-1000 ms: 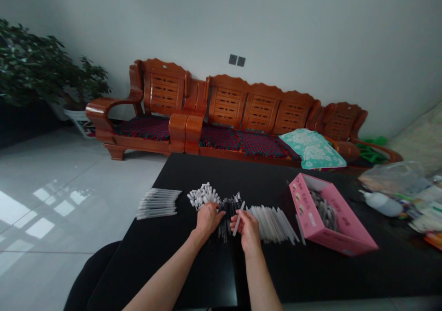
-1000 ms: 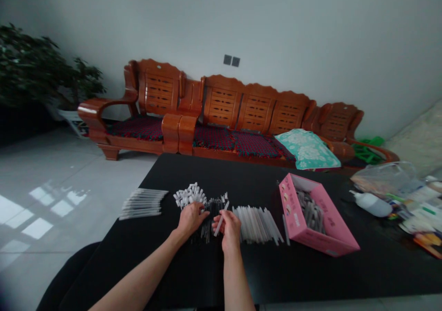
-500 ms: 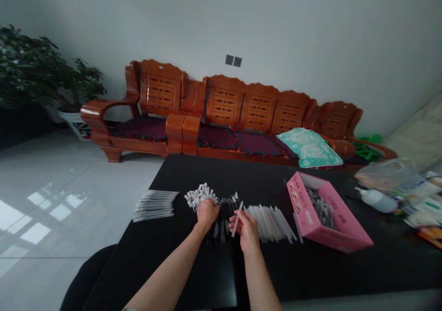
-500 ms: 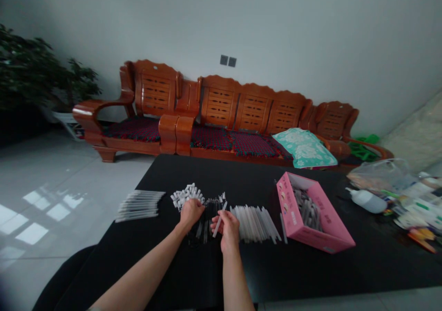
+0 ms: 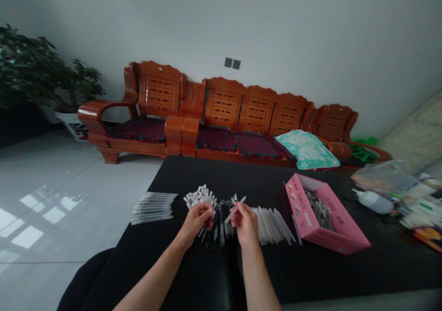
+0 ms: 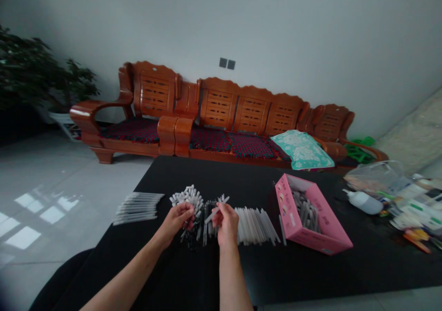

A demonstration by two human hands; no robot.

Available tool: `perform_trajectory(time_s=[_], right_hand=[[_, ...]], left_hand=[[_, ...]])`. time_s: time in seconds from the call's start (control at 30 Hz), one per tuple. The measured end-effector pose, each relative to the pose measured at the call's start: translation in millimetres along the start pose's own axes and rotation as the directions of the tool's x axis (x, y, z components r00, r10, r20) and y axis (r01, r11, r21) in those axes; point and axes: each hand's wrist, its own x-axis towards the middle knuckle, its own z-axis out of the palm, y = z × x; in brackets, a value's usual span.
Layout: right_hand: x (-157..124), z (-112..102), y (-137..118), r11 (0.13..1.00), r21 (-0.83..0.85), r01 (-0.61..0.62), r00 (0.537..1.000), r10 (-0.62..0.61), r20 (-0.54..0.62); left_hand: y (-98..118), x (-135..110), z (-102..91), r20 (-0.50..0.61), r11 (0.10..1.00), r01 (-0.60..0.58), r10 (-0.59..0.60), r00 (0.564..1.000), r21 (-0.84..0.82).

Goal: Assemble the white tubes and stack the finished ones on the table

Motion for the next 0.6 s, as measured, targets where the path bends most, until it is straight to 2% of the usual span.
perform_trajectory(time_s=[0.1,0.2,0.6], right_hand=[[-2,10,-4,0.994,0.09,0.067,0.997,-0.065,-0.029],[-3,16,-6,0.988,0.101,0.115,0.993,-0.111,-0.043],[-2,14,-5,0.988,0.05,0.146,0.989,-0.144,-0.038]], left_hand=[[-3,-20,-3.6,0.032,0.999,0.007,-0.008,0.999,0.046],[-7,-28,-6.9,0.023,0.992,-0.009,0.006,1.0,0.123],[-6,-24,-9.6,0.026,0.977,-0.022,0.017,1.0,0.212]])
